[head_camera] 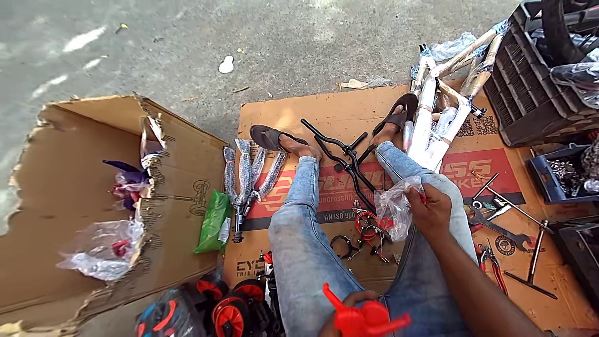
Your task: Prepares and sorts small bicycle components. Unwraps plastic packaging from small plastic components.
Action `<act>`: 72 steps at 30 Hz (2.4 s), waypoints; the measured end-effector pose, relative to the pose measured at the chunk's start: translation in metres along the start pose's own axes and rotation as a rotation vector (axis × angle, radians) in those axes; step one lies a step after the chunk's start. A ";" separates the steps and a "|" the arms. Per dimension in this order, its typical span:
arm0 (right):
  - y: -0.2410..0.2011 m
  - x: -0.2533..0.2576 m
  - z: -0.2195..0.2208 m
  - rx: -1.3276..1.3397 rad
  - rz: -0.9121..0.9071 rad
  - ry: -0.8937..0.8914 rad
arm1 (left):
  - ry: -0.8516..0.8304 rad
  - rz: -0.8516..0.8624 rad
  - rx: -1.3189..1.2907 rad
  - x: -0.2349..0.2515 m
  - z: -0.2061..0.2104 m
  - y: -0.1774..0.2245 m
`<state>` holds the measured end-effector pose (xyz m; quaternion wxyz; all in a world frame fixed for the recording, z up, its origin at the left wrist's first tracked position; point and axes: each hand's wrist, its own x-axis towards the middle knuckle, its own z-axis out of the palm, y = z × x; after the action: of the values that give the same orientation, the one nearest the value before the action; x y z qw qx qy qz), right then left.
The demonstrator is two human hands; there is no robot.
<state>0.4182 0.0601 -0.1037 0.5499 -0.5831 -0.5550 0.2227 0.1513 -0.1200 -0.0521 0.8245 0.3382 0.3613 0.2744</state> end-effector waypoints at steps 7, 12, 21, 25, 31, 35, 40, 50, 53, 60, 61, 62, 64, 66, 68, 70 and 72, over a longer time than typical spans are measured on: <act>-0.011 -0.029 0.016 0.070 0.371 -0.249 | 0.023 0.201 -0.380 0.013 -0.020 0.015; 0.003 -0.025 0.006 0.017 0.484 -0.192 | 0.118 0.157 -0.526 0.016 -0.024 0.004; 0.011 -0.022 0.016 0.121 0.521 -0.239 | 0.188 0.182 -0.422 0.023 -0.020 -0.003; 0.015 -0.022 0.017 0.157 0.527 -0.212 | 0.158 0.181 -0.340 0.027 -0.019 -0.002; 0.012 -0.029 0.025 0.151 0.479 -0.231 | 0.134 0.212 -0.341 0.026 -0.022 -0.005; 0.007 -0.032 0.033 0.188 0.443 -0.271 | 0.119 0.234 -0.357 0.029 -0.024 -0.007; 0.008 -0.033 0.034 0.182 0.435 -0.272 | 0.100 0.242 -0.382 0.028 -0.025 -0.007; 0.016 -0.029 0.029 0.183 0.452 -0.235 | 0.081 0.241 -0.348 0.032 -0.025 -0.007; 0.017 -0.027 0.029 0.195 0.465 -0.231 | 0.064 0.265 -0.355 0.032 -0.026 -0.008; 0.018 -0.026 0.030 0.219 0.517 -0.215 | 0.070 0.255 -0.353 0.032 -0.024 -0.005; 0.019 -0.026 0.030 0.221 0.528 -0.213 | 0.067 0.249 -0.366 0.032 -0.025 -0.005; 0.018 -0.026 0.030 0.220 0.540 -0.212 | 0.059 0.244 -0.377 0.032 -0.025 -0.006; 0.019 -0.026 0.030 0.204 0.561 -0.216 | 0.043 0.243 -0.389 0.031 -0.026 -0.005; 0.020 -0.025 0.031 0.186 0.583 -0.224 | 0.042 0.246 -0.398 0.032 -0.025 -0.005; 0.020 -0.025 0.032 0.163 0.598 -0.243 | 0.035 0.255 -0.403 0.032 -0.026 -0.004; 0.021 -0.025 0.032 0.139 0.602 -0.281 | 0.034 0.252 -0.417 0.032 -0.026 -0.003; 0.022 -0.025 0.032 0.124 0.609 -0.299 | 0.027 0.250 -0.450 0.032 -0.026 -0.004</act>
<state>0.3918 0.0554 -0.1414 0.4050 -0.6485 -0.4152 0.4930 0.1506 -0.0906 -0.0811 0.8337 0.1845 0.2575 0.4524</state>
